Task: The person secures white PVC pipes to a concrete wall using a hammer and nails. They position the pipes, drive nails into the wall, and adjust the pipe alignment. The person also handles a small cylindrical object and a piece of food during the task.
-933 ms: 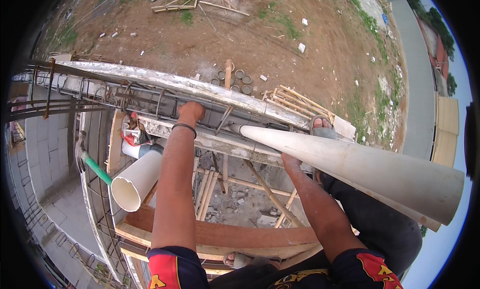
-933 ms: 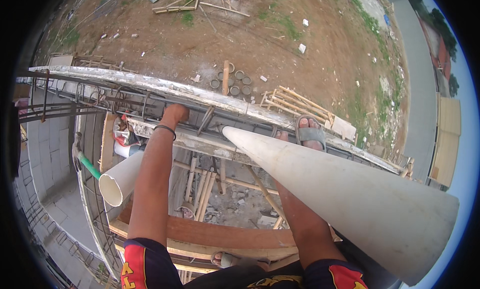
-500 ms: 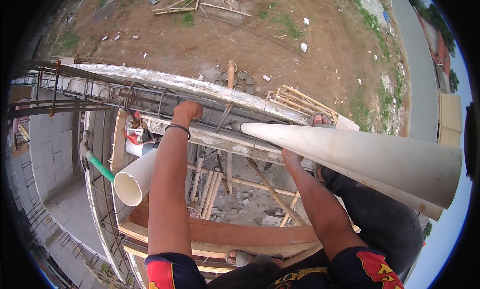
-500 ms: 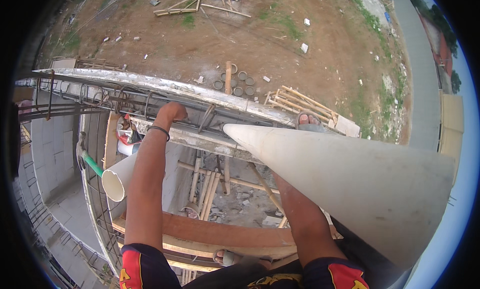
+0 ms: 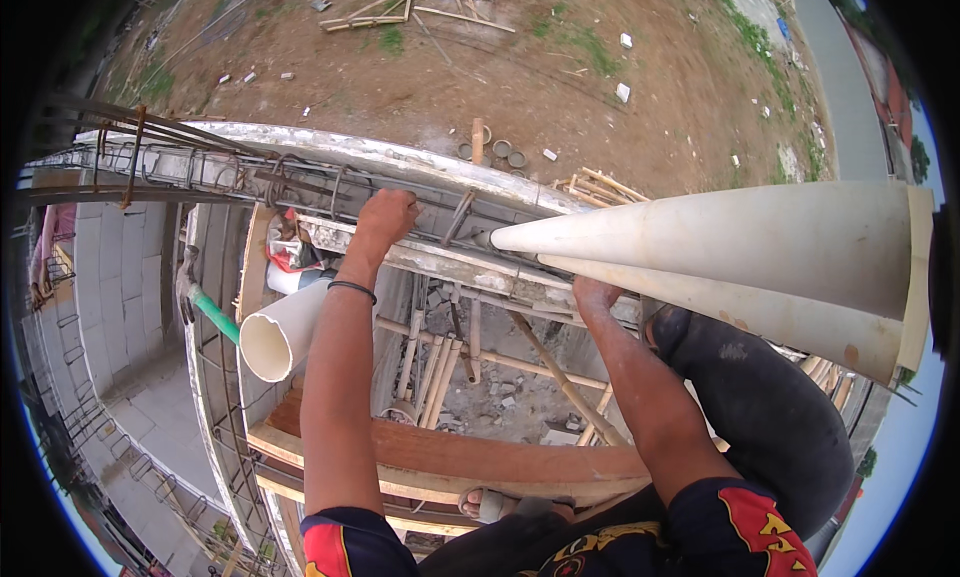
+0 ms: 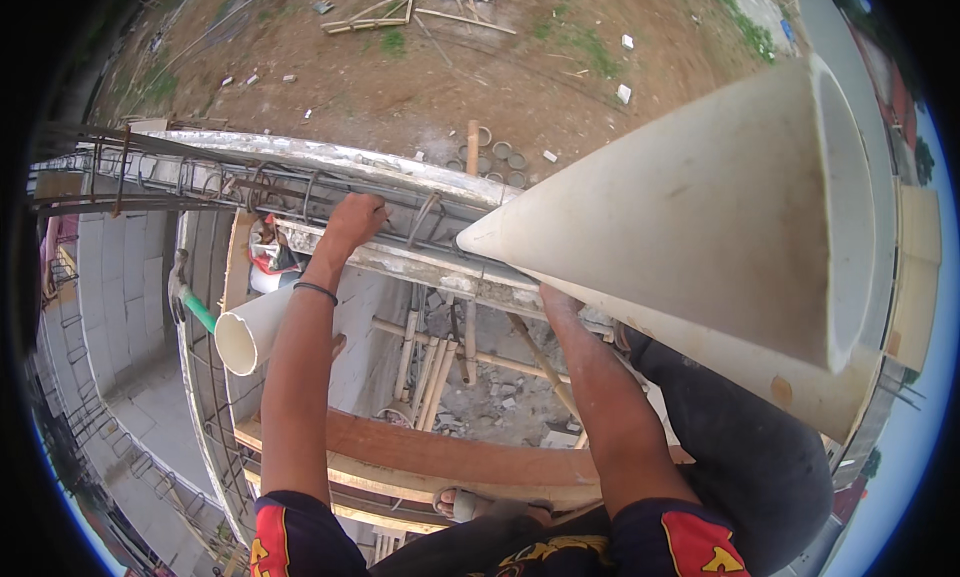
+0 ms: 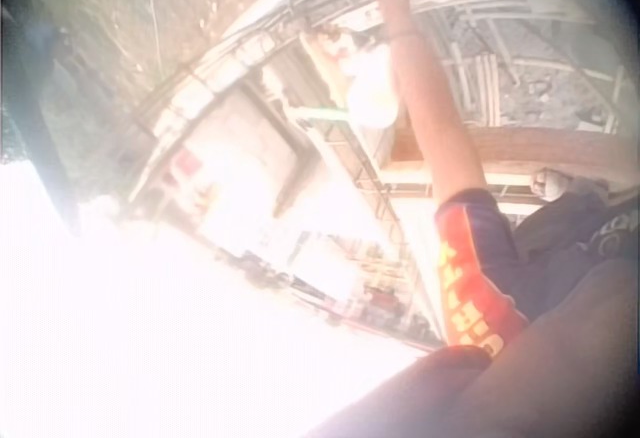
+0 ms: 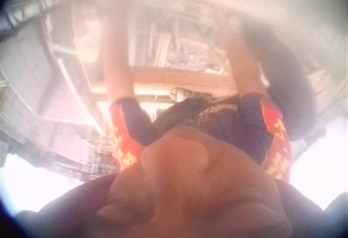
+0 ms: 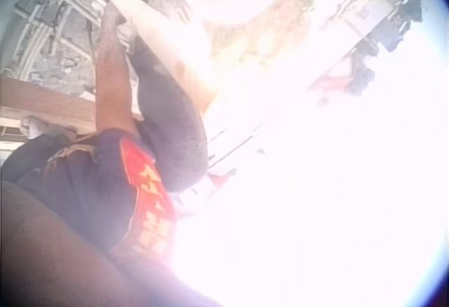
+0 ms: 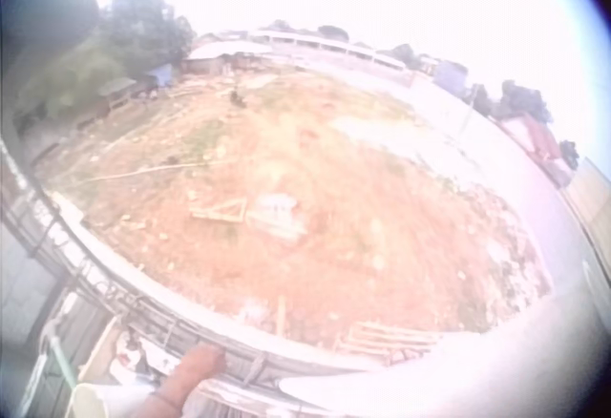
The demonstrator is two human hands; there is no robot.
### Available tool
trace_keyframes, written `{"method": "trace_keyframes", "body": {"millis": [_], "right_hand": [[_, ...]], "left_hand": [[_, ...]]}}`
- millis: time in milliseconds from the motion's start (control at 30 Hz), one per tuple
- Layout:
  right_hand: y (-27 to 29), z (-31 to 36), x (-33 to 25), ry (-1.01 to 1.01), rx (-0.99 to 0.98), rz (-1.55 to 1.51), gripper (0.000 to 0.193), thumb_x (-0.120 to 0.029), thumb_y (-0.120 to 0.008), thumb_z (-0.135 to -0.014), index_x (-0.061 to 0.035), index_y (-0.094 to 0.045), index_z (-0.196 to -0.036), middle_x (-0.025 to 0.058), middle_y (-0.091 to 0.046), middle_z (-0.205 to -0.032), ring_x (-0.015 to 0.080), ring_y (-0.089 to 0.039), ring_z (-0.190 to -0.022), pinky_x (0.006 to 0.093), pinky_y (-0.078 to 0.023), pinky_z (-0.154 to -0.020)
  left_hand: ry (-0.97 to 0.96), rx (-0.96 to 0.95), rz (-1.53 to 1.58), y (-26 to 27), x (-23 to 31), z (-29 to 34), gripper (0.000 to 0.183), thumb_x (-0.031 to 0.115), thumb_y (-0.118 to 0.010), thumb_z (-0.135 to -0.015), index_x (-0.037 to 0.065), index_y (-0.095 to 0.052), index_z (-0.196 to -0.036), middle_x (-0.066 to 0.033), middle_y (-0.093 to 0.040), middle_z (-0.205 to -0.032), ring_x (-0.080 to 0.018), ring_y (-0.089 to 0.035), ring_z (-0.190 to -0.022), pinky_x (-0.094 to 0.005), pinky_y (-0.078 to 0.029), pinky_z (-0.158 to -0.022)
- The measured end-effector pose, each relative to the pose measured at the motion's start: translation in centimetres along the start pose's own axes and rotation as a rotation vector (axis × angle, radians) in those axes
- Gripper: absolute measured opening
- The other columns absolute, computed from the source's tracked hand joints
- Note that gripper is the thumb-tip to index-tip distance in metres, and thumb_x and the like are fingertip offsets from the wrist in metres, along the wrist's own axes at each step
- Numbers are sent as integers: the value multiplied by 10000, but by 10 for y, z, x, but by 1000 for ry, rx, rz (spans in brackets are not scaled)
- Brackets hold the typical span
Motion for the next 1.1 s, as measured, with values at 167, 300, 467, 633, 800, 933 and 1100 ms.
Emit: {"method": "trace_keyframes", "body": {"millis": [167, 300, 467, 633, 800, 933, 1100], "right_hand": [[5, -3, -5, -34, -92, -1, 436, -344, -492, -940, -133, -575, -1312, 144, -552, -1351, 351, -488, -1262, 530, -352, -1041], [-7, -4, 2, 18, 45, 2, 424, -337, -494, -939, -122, -591, -1292, 148, -572, -1323, 358, -503, -1244, 533, -359, -1034], [-1, -2, -1, -21, 24, -25, 420, -329, -486, -944, -112, -593, -1288, 150, -565, -1330, 357, -504, -1242, 533, -351, -1043], [13, 2, -9, -21, -11, -37, 417, -317, -495, -939, -108, -593, -1286, 155, -563, -1327, 362, -510, -1230, 515, -357, -1046], [12, 1, -6, -36, 57, -29, 413, -308, -512, -928, -83, -602, -1262, 180, -576, -1291, 371, -511, -1224, 497, -365, -1045], [23, -1, -13, 9, -30, 70, 433, -314, -516, -925, -59, -588, -1268, 195, -564, -1298, 380, -503, -1225, 501, -354, -1053], [23, 0, -12, -6, -1, 65, 454, -319, -510, -929, -51, -570, -1291, 203, -533, -1338, 374, -471, -1258, 502, -329, -1070]], "left_hand": [[69, 7, 48, -2, -8, 5, 204, 250, -655, -846, 84, -733, -934, -220, -683, -950, -398, -649, -930, -467, -529, -836], [-9, 79, 64, 4, -3, 2, 172, 213, -681, -821, 70, -735, -901, -226, -679, -889, -406, -655, -876, -468, -531, -805], [-85, 233, 157, 23, 8, 20, 170, 158, -682, -780, 34, -721, -891, -226, -669, -794, -415, -657, -794, -459, -536, -759], [-163, 290, 366, 31, 0, 34, 178, 190, -678, -785, 38, -698, -875, -208, -683, -896, -370, -661, -872, -441, -516, -827], [-65, 128, 197, 30, 12, 50, 422, 280, -790, -716, 90, -598, -1039, -104, -668, -1013, -282, -642, -969, -523, -292, -1098], [-58, 113, 177, 25, 13, 62, 663, 323, -869, -603, 140, -529, -1142, -85, -654, -1062, -258, -613, -1047, -543, -196, -1149], [-149, 233, 210, 13, 5, 63, 691, 312, -893, -540, 141, -541, -1109, -75, -655, -990, -274, -617, -985, -507, -259, -1118]]}}
Point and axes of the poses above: each hand's wrist, its own z-axis away from the middle knuckle, its own y-axis out of the back of the hand, x = y × z, the point moved 4 cm from there along -z, towards the middle knuckle
